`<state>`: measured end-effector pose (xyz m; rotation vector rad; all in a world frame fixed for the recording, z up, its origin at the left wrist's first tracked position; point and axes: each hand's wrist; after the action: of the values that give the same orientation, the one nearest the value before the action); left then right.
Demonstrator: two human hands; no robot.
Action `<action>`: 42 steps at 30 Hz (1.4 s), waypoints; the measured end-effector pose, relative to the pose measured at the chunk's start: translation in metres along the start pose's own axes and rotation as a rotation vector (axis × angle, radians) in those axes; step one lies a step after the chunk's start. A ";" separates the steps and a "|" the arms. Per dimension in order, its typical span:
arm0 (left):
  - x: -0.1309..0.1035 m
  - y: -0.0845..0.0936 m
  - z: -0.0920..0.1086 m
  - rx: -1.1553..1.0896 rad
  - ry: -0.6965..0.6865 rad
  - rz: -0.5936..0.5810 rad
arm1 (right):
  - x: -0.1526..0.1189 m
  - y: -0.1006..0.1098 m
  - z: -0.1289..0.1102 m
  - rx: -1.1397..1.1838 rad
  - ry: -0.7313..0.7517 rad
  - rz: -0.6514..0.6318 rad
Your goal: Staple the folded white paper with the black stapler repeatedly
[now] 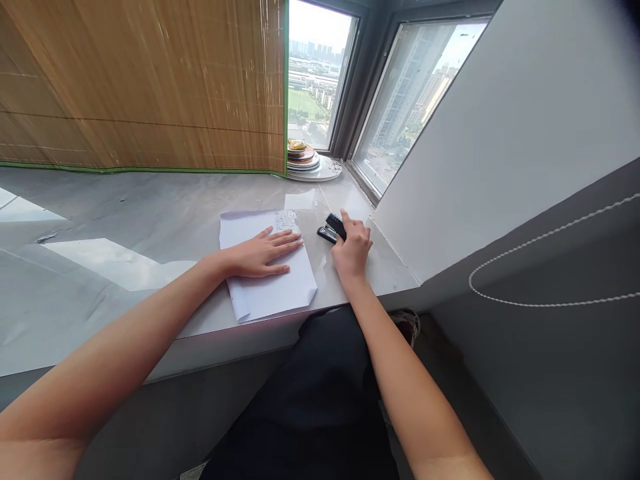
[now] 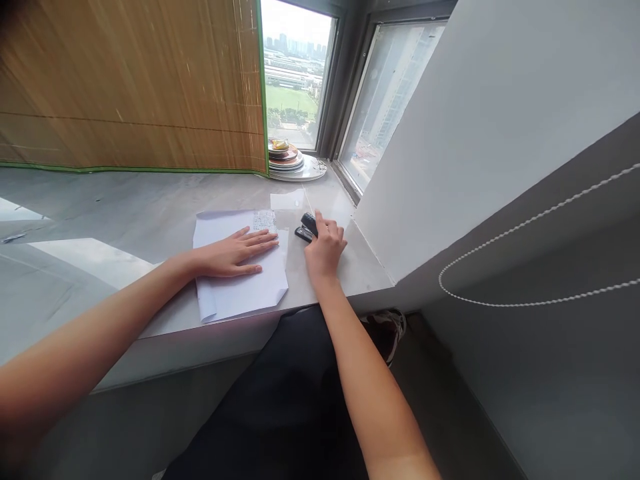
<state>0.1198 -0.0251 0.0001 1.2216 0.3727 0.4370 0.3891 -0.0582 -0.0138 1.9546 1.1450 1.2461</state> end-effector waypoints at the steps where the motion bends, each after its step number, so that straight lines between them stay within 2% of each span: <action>1: 0.001 0.001 0.001 -0.010 0.002 0.004 | 0.001 0.000 0.001 0.025 -0.036 0.011; 3: 0.001 0.003 0.002 -0.059 0.006 0.052 | 0.001 -0.001 0.004 0.075 -0.080 0.018; 5: 0.001 0.008 0.001 -0.155 0.017 0.184 | 0.002 0.001 0.005 0.126 -0.106 0.034; 9: -0.005 0.018 -0.016 -0.432 0.105 0.680 | 0.005 0.014 -0.009 0.237 -0.048 0.078; 11: -0.008 0.019 -0.030 -0.620 0.153 0.894 | 0.003 0.020 -0.029 0.299 0.028 -0.008; 13: -0.010 0.018 -0.040 -0.821 0.158 0.992 | -0.003 0.021 -0.054 0.349 0.111 -0.169; 15: -0.011 0.019 -0.043 -0.980 0.152 1.028 | -0.013 0.016 -0.080 0.364 0.202 -0.312; 18: -0.012 0.022 -0.042 -1.104 0.173 1.104 | -0.028 0.003 -0.110 0.328 0.306 -0.417; 20: -0.014 0.025 -0.040 -1.141 0.182 1.167 | -0.033 -0.002 -0.119 0.268 0.346 -0.437; 22: -0.016 0.028 -0.041 -1.175 0.177 1.214 | -0.035 -0.002 -0.119 0.194 0.360 -0.439; 25: -0.019 0.029 -0.045 -1.241 0.173 1.264 | -0.034 0.008 -0.101 0.110 0.325 -0.430; 32: -0.021 0.033 -0.052 -1.411 0.204 1.324 | -0.034 0.035 -0.029 0.072 0.173 -0.307; 35: -0.023 0.035 -0.051 -1.448 0.203 1.307 | -0.032 0.037 -0.020 0.059 0.139 -0.304; 39: -0.030 0.039 -0.052 -1.432 0.220 1.309 | -0.022 0.042 -0.017 0.136 0.158 -0.362; 42: -0.039 0.043 -0.058 -1.423 0.217 1.357 | -0.001 0.044 -0.005 0.293 0.091 -0.290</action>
<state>0.0519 0.0142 0.0248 -0.1790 -0.6380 1.6307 0.3999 -0.0807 0.0228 1.8586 1.6699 1.0691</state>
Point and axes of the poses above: each hand's wrist, its own x-axis towards the middle knuckle, its own y-axis out of the back of the hand, z = x × y, and after that the axes turned 2 degrees about -x, right-handed
